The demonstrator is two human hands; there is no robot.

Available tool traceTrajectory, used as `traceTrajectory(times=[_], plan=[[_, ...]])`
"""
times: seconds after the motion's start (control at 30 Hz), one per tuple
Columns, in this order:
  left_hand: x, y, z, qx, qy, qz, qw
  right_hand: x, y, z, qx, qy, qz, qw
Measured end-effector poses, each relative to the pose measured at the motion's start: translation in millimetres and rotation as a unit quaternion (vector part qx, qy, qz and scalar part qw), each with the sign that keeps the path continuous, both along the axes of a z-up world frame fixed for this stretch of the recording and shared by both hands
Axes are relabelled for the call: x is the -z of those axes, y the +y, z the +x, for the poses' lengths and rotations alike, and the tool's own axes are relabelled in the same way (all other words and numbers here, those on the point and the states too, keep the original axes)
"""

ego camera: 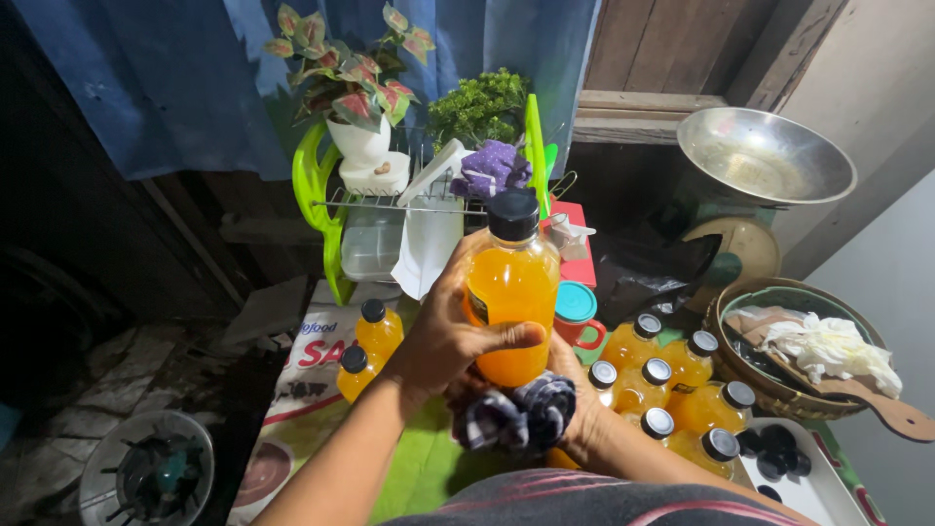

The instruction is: The person caps multiple plastic bottles filled with orange liquid, then wipes each bottle with a cloth. The person handles the bottles one at a time, securing the caps and cleaning the surfaces before placing them back on the table.

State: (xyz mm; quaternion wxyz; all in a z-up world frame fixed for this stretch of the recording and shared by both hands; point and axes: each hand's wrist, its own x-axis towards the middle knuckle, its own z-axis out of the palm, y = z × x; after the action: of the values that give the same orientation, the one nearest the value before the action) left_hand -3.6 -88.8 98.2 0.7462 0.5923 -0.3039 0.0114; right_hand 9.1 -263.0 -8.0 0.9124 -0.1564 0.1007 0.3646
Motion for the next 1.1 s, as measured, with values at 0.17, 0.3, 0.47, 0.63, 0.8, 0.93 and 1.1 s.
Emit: traceTrajectory(times=[0.17,0.3,0.47,0.63,0.8,0.93,1.1], plan=[[4.0,0.5,4.0,0.032,0.038,-0.039,0.998,3.9,-4.6,6.6,0.010,-0.022,0.056,0.998],[9.3,-6.6,-5.4,-0.044,0.065,-0.058,0.995,-3.2,-5.8,11.1,0.091,0.008,0.046,0.995],[18.1,-40.6,-13.4,-0.145,0.062,-0.150,0.976,-15.7,-1.4,6.2,0.091,-0.010,0.016,0.996],[19.2,-43.1,-6.5,-0.248,0.130,-0.153,0.948,-11.3,-0.7,5.0,0.102,-0.036,-0.066,0.992],[22.2,-24.3,-1.8,-0.262,0.158,-0.147,0.941,1.9,-6.5,14.0,0.109,-0.053,-0.183,0.976],[33.1,-9.5,1.2,-0.225,0.153,-0.113,0.956,-6.7,-4.9,13.4,0.087,-0.117,-0.305,0.941],[58.9,-1.9,4.5,-0.201,0.088,-0.053,0.974,-49.5,13.5,7.2,0.119,-0.245,-0.365,0.890]])
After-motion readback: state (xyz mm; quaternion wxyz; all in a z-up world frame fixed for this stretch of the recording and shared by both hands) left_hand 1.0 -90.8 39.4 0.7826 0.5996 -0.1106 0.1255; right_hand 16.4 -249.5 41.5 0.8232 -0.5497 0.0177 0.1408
